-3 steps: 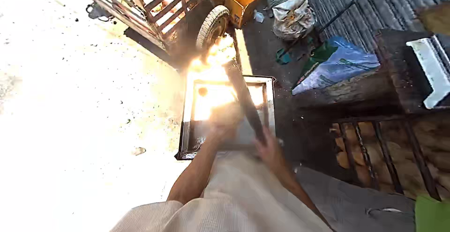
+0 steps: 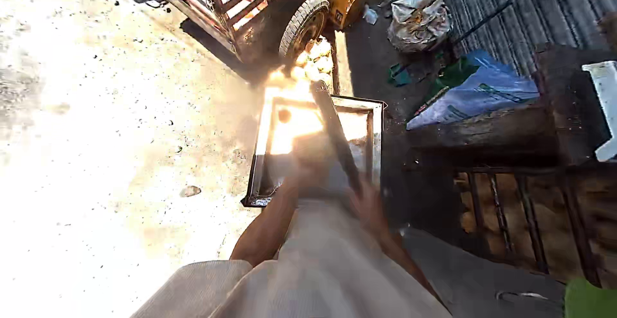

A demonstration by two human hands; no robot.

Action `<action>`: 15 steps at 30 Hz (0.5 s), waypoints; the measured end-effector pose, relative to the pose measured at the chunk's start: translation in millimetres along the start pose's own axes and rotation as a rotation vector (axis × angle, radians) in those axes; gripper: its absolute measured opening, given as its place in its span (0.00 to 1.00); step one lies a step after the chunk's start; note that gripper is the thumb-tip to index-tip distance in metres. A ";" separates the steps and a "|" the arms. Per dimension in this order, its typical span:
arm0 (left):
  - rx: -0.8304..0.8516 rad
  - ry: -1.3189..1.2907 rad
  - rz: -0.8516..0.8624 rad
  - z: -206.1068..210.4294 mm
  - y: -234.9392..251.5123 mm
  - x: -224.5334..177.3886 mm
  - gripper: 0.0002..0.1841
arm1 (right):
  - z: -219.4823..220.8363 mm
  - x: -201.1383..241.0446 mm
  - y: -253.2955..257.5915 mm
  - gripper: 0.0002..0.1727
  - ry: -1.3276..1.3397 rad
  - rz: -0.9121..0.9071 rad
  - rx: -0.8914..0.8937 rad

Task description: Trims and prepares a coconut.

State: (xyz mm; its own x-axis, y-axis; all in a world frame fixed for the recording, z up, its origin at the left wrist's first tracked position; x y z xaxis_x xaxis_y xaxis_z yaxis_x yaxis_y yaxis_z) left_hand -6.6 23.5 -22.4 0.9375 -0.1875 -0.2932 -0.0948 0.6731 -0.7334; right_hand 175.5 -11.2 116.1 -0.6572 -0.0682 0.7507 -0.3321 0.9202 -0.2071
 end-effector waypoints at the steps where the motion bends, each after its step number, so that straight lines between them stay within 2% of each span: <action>1: 0.002 -0.014 0.000 -1.6 0.3 0.7 0.32 | 4.5 -2.1 -0.1 0.30 -0.015 0.002 0.018; 4: 0.063 -0.064 0.002 -12.9 9.1 2.8 0.39 | 7.9 -2.0 1.4 0.30 0.014 0.014 0.035; 6: 0.097 -0.082 0.012 -24.2 17.1 4.1 0.41 | -4.5 12.9 0.7 0.30 0.088 -0.022 -0.008; 9: 0.130 -0.079 0.059 -36.3 25.6 0.6 0.42 | -43.3 55.3 -8.0 0.28 0.336 -0.287 -0.205; 12: 0.195 -0.085 0.101 -35.6 30.5 -6.4 0.44 | -81.8 110.5 -4.9 0.14 0.641 -0.684 -0.391; 13: 0.205 -0.087 0.100 -37.4 32.3 -6.9 0.44 | -84.3 119.4 -2.0 0.10 0.707 -0.760 -0.421; 15: 0.209 -0.090 0.113 -42.4 36.0 -7.4 0.44 | -61.7 99.8 0.2 0.13 0.628 -0.698 -0.400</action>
State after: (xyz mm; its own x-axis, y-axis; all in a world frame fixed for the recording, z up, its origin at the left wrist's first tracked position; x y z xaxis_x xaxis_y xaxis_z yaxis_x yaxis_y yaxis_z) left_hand -31.2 18.8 -72.6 0.9518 -0.0448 -0.3034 -0.1378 0.8214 -0.5534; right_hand 151.6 6.0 229.7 0.1085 -0.5304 0.8408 -0.1789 0.8215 0.5414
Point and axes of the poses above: each hand's wrist, its own y-axis towards the middle knuckle, its own z-axis out of the palm, x = y × z, the point moved 3 cm from there along y, towards the middle knuckle, and after that the axes turned 8 degrees about y, right-handed, at the moved point
